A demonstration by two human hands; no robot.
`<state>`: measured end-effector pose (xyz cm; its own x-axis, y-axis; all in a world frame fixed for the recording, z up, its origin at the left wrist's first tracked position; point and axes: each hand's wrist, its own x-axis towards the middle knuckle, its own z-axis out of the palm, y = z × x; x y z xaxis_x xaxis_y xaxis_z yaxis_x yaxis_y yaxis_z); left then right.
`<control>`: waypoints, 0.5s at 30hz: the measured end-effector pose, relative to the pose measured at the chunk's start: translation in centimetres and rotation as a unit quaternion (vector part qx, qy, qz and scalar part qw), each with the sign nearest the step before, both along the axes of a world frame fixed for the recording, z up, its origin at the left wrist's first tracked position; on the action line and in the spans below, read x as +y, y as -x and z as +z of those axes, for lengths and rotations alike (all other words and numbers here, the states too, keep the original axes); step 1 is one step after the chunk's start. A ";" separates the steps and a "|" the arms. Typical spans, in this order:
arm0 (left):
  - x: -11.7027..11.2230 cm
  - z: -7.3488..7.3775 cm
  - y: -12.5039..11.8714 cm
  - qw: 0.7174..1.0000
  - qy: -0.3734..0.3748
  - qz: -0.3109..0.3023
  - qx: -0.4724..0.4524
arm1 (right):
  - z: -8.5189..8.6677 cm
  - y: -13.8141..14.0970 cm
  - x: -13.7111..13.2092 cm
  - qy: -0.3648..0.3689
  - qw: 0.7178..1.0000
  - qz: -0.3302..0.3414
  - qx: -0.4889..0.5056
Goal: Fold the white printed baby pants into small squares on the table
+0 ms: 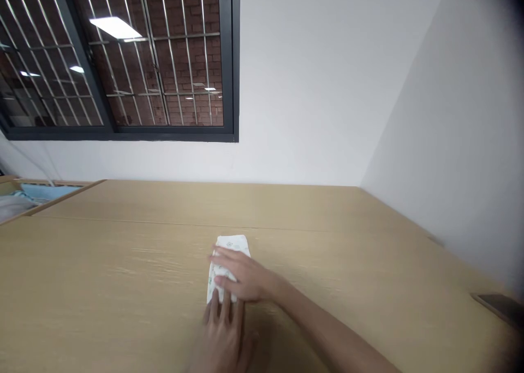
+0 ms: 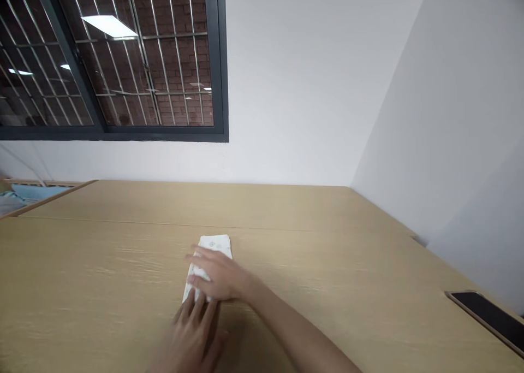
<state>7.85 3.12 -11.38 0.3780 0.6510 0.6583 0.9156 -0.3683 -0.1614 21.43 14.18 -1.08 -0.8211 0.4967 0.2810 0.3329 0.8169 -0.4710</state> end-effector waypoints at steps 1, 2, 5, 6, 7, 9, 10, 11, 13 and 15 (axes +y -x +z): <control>-0.4 -1.2 -0.2 0.999 -0.034 0.015 0.017 | 0.0 0.3 -1.1 0.013 0.999 0.045 -0.012; -0.5 -2.1 -0.3 0.997 -0.059 0.029 0.029 | -0.2 0.6 -2.0 0.024 0.996 0.079 -0.020; -0.4 -3.8 -0.4 0.995 -0.078 0.043 0.048 | -1.6 1.0 -3.2 0.040 0.991 0.120 -0.041; -0.3 -4.1 -0.4 0.995 -0.077 0.044 0.045 | -2.3 1.0 -3.1 0.036 0.991 0.121 -0.047; -0.2 -4.2 -0.4 0.995 -0.077 0.042 0.038 | -2.9 1.0 -2.8 0.027 0.991 0.117 -0.051; -0.1 -4.4 -0.2 0.996 -0.081 0.040 0.028 | -3.9 0.8 -1.7 -0.003 0.993 0.103 -0.059; 0.0 -4.4 -0.1 0.995 -0.083 0.040 0.029 | -4.4 0.8 -1.0 -0.019 0.993 0.093 -0.067; 0.0 -4.5 0.0 0.995 -0.082 0.040 0.034 | -4.7 0.7 -0.2 -0.034 0.993 0.080 -0.078; 0.0 -4.5 0.4 0.995 -0.079 0.042 0.049 | -5.2 0.7 1.5 -0.058 0.992 0.055 -0.099; 0.1 -4.7 0.8 0.994 -0.076 0.042 0.064 | -5.6 0.7 3.4 -0.077 0.991 0.035 -0.107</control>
<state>7.07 3.18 -16.04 0.4126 0.5810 0.7016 0.9108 -0.2533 -0.3259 20.74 17.55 -6.69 -0.9010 0.4011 0.1652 0.3514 0.8981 -0.2645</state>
